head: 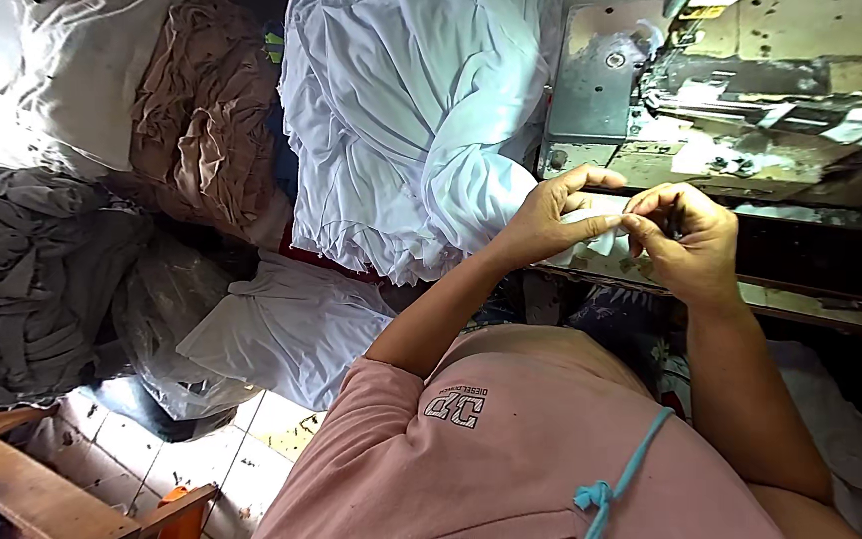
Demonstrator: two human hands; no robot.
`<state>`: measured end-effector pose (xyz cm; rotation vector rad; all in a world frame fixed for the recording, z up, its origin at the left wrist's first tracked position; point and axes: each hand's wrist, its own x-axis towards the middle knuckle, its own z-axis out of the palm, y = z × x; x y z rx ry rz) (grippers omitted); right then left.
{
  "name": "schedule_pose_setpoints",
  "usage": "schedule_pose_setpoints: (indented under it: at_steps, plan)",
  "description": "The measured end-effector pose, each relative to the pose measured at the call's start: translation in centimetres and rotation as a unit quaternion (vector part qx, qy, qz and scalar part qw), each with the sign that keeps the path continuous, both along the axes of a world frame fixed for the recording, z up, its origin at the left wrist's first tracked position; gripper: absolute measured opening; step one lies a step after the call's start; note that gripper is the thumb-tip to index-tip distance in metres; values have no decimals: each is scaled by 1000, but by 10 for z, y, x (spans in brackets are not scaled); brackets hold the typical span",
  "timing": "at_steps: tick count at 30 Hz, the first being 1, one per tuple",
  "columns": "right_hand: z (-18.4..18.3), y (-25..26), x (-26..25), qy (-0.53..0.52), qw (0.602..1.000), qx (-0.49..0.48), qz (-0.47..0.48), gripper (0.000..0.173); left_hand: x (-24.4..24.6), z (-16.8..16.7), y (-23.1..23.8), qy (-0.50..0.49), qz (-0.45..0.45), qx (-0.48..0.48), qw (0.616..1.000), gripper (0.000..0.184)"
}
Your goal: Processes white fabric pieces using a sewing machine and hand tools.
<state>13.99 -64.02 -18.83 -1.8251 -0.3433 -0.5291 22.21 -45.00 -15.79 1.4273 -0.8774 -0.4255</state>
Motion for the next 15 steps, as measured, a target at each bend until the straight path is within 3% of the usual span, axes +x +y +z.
schedule_pose_setpoints:
  at_steps: [1,6,8,12,15]
  plan:
    - [0,-1,0,20,1000,8,0,7,0,0,0,-42,2,7,999,31]
    - [11,-3,-5,47,996,-78,-9,11,-1,-6,-2,-225,79,112,965,9]
    - [10,-2,-3,46,998,-33,18,5,-1,-4,-2,-254,104,131,953,7]
    - [-4,13,5,36,970,212,110,10,7,1,-2,-186,19,138,973,8]
    - [0,21,7,33,962,229,147,10,15,-1,1,-95,-62,67,991,3]
